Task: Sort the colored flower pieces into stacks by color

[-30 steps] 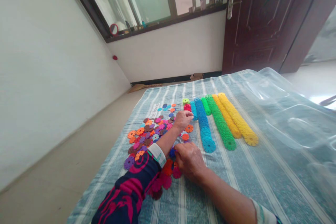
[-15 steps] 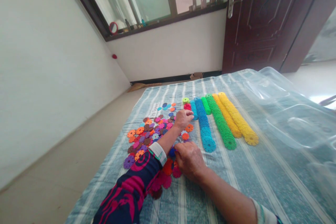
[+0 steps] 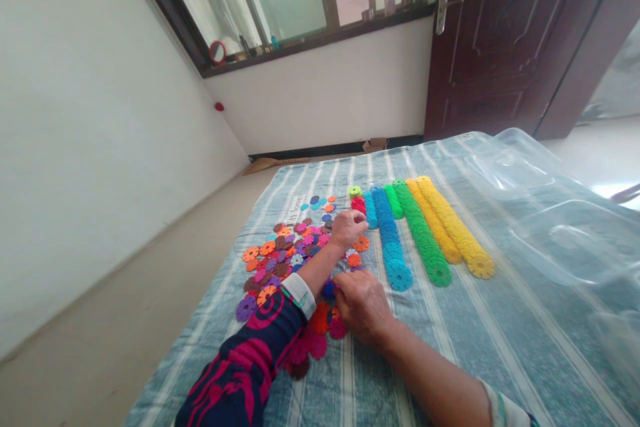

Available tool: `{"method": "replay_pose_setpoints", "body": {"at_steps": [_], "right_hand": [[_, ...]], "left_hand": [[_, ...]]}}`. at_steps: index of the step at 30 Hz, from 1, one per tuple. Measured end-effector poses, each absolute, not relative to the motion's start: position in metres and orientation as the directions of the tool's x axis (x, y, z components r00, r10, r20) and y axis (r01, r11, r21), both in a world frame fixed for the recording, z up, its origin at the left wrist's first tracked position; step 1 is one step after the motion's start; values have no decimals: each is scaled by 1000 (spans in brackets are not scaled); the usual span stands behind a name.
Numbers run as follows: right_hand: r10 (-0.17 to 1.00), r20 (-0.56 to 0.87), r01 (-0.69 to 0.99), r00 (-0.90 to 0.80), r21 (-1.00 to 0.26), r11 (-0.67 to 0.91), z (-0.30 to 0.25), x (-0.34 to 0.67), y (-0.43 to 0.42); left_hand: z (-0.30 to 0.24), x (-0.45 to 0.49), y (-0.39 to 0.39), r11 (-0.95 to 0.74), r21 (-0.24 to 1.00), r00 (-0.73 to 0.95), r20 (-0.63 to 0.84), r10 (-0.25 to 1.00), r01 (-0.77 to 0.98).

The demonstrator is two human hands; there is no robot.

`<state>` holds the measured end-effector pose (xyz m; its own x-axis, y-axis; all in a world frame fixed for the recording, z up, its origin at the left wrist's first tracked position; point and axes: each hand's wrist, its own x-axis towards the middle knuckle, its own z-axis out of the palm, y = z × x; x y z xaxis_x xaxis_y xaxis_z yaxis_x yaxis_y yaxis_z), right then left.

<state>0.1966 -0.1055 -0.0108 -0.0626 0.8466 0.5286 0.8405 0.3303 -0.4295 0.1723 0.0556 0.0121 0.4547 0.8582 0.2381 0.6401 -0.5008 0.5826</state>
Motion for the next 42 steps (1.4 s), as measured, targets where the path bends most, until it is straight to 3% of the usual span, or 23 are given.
{"method": "replay_pose_setpoints", "body": {"at_steps": [4, 7, 12, 20, 26, 37, 39, 42], "right_hand": [[841, 538, 838, -57, -432, 333, -12, 196, -105], [841, 539, 842, -50, -431, 326, -11, 196, -106], [834, 551, 840, -40, -433, 326, -12, 195, -106], [821, 569, 837, -52, -424, 346, -18, 196, -105], [811, 583, 838, -52, -416, 353, -17, 195, -105], [831, 555, 838, -34, -437, 326, -14, 195, -106], [842, 539, 839, -33, -443, 316, -12, 195, -106], [852, 522, 844, -39, -440, 308, -11, 195, -105]], "left_hand": [[15, 156, 68, -426, 597, 375, 217, 901, 680], [18, 137, 82, -410, 481, 309, 278, 909, 774], [27, 100, 111, -215, 271, 133, 291, 947, 938], [29, 71, 150, -175, 40, 165, 174, 971, 984], [26, 69, 162, -163, 13, 161, 106, 981, 987], [39, 57, 143, -182, -33, 185, 200, 962, 983], [44, 58, 135, -198, 3, 192, 236, 953, 980], [46, 66, 119, -296, 173, 244, 271, 931, 939]]}}
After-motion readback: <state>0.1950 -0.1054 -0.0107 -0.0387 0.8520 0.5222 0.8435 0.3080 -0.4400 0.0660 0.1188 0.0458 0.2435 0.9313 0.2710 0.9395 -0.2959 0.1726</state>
